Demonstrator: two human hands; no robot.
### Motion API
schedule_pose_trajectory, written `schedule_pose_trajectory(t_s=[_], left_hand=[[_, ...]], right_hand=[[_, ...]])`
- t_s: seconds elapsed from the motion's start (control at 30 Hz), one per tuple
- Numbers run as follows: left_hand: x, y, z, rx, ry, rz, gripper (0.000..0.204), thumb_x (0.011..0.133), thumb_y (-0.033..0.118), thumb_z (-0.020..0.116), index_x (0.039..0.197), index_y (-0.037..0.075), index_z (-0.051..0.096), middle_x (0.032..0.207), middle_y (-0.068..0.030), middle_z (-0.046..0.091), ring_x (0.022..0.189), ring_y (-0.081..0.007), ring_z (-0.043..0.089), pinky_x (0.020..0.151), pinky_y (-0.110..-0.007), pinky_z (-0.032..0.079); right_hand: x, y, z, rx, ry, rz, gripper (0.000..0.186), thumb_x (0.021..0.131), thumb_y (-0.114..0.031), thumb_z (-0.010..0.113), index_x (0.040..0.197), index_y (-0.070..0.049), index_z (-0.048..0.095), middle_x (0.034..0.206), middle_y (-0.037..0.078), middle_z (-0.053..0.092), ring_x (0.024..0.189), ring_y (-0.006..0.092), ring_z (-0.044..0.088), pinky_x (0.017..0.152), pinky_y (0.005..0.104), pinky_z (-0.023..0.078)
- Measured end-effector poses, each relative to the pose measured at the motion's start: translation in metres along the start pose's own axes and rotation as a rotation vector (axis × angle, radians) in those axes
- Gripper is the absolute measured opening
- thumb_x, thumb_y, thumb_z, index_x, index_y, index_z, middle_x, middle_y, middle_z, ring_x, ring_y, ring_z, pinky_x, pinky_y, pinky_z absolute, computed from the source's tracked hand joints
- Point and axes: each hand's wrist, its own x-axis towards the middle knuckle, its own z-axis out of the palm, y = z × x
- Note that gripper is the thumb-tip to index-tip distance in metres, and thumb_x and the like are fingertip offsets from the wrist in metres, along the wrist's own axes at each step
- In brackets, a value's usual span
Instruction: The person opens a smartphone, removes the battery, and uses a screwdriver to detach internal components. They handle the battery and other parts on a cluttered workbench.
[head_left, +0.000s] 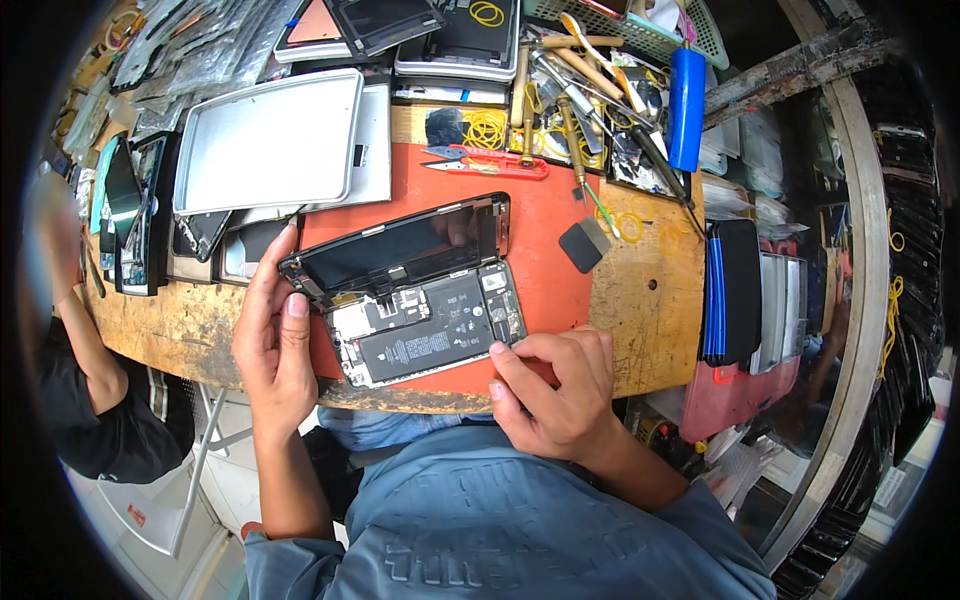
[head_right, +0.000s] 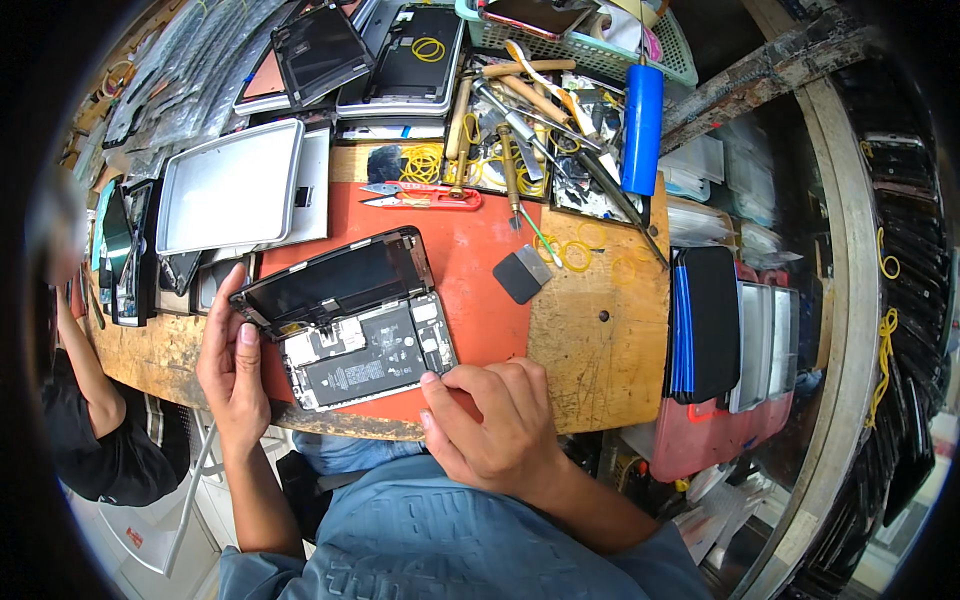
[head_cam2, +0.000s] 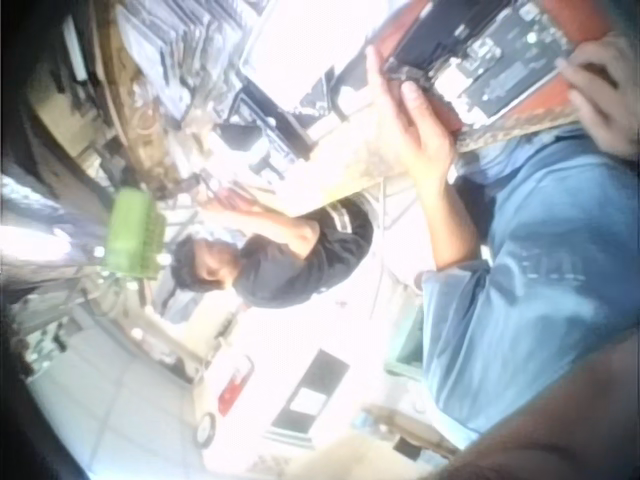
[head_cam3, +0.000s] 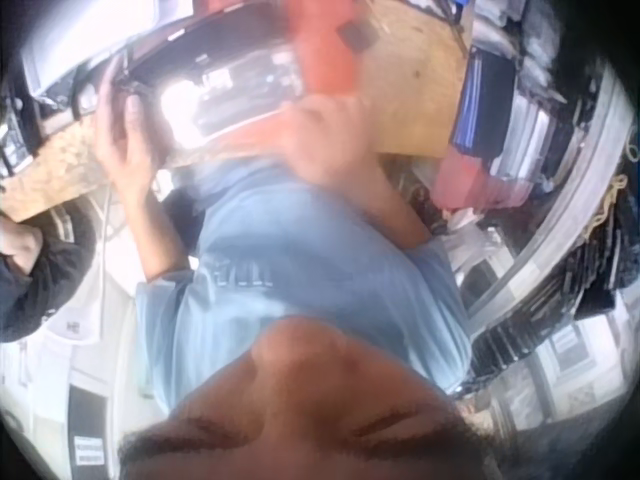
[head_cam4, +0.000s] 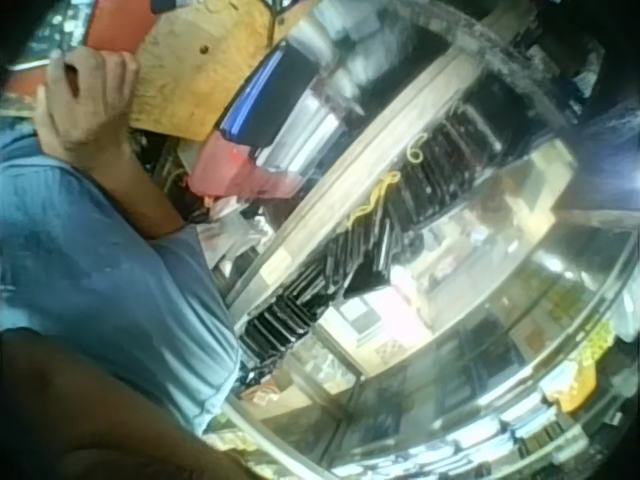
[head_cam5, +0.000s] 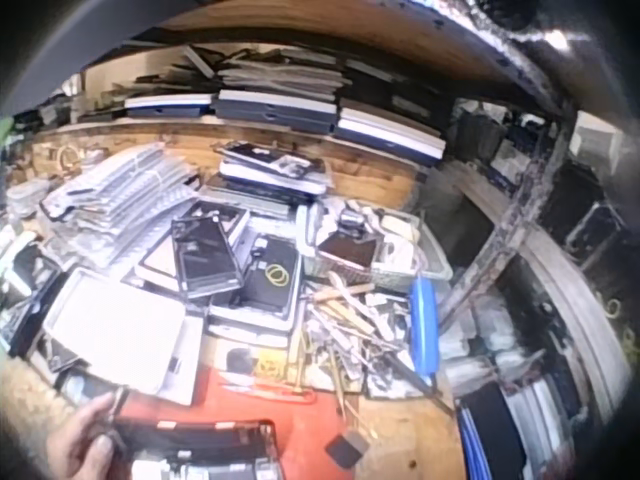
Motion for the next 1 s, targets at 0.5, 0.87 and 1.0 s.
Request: schedule_pose_trajectory(t_s=[0.5, 0.87, 1.0], left_hand=[[0.0, 0.0, -0.002, 0.026, 0.011, -0.015, 0.051, 0.111, 0.008, 0.052, 0.159, -0.008, 0.042, 0.135, -0.0091, 0.058, 0.109, -0.0089, 0.056, 0.098, -0.025, 0.041], [0.004, 0.002, 0.005, 0.023, 0.069, 0.018, 0.05, 0.109, 0.007, 0.055, 0.158, -0.005, 0.047, 0.087, 0.0066, 0.044, 0.076, -0.003, 0.036, 0.068, -0.017, 0.03], [0.004, 0.003, 0.007, 0.019, 0.074, 0.012, 0.05, 0.109, 0.007, 0.055, 0.158, -0.005, 0.048, 0.089, 0.0064, 0.045, 0.077, -0.0028, 0.037, 0.07, -0.017, 0.03]], right_hand=[[0.008, -0.004, -0.004, -0.053, -0.13, 0.049, 0.051, 0.083, -0.022, 0.078, 0.13, -0.004, 0.069, 0.136, 0.015, 0.059, 0.121, 0.0297, 0.056, 0.102, 0.049, 0.045], [0.01, -0.005, -0.003, -0.11, -0.191, 0.049, 0.06, 0.086, -0.032, 0.079, 0.138, -0.005, 0.065, 0.14, 0.016, 0.057, 0.123, 0.03, 0.055, 0.104, 0.0492, 0.043], [0.013, -0.008, -0.003, -0.152, -0.243, 0.077, 0.069, 0.086, -0.039, 0.079, 0.144, -0.006, 0.062, 0.142, 0.015, 0.054, 0.124, 0.03, 0.052, 0.105, 0.0496, 0.041]])
